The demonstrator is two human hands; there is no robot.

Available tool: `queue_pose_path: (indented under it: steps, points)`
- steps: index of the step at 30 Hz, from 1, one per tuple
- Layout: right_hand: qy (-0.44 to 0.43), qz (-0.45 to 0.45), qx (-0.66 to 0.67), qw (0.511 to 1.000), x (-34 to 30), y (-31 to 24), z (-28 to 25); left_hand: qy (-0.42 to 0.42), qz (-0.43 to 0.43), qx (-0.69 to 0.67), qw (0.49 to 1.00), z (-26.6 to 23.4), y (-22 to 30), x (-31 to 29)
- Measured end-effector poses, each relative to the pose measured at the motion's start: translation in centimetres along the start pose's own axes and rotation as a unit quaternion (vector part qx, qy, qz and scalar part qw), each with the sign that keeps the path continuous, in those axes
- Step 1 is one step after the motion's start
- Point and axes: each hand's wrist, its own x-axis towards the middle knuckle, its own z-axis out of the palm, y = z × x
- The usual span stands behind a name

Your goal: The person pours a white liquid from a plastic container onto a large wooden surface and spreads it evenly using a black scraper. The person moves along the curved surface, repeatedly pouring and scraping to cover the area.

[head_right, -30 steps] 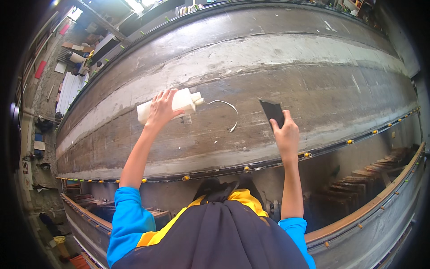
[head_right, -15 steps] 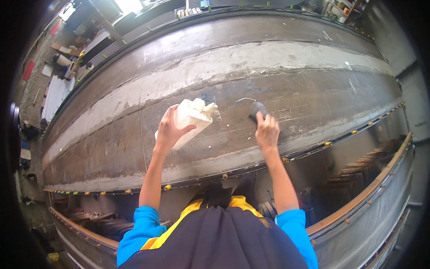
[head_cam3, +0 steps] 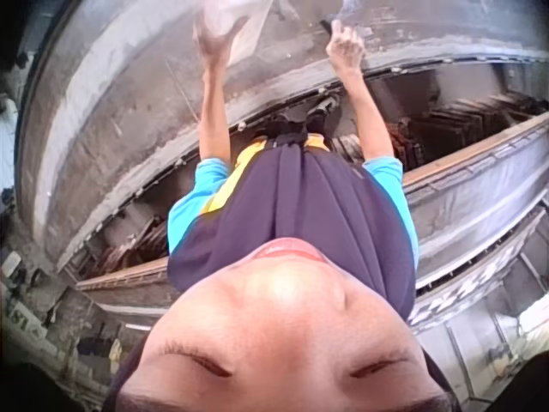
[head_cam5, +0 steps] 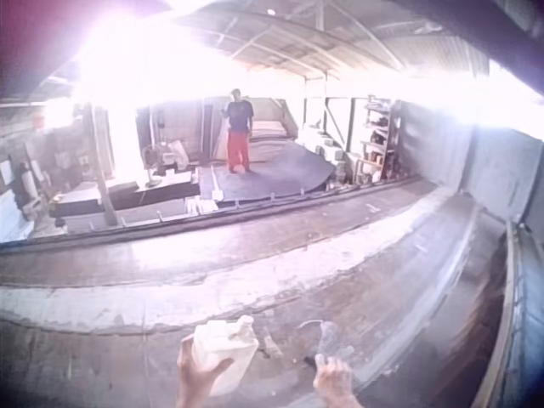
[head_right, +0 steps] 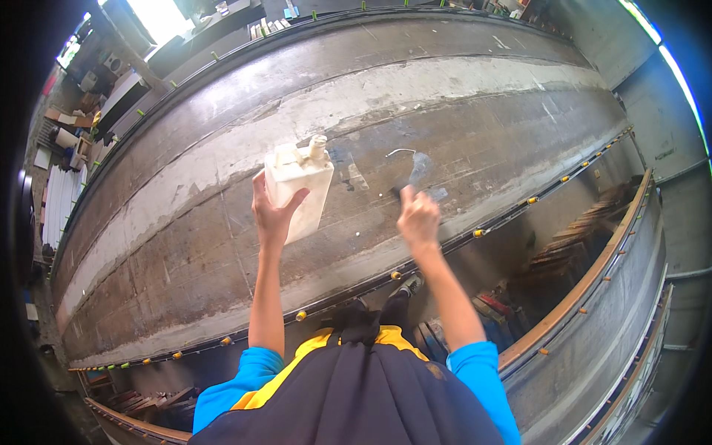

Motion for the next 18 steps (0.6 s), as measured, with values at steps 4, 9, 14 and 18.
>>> queue_pose_path:
  steps: [4,9,14,18]
  points:
    - [-0.017,-0.085,0.174,0.981,-2.8,-6.0,-2.2,0.027,-0.030,-0.049,0.998,-1.1,-1.0,-0.7]
    - [-0.094,0.143,0.290,0.942,2.6,-0.7,-4.0,0.062,-0.032,-0.055,0.996,-3.3,-1.7,-1.6]
    - [-0.112,0.148,0.466,0.865,3.0,-5.0,-3.3,0.104,-0.053,-0.088,0.989,-4.2,-2.4,-2.5]
    - [-0.159,0.140,0.461,0.862,3.4,-4.6,-1.3,0.110,-0.059,-0.056,0.991,-5.0,-2.5,-3.0]
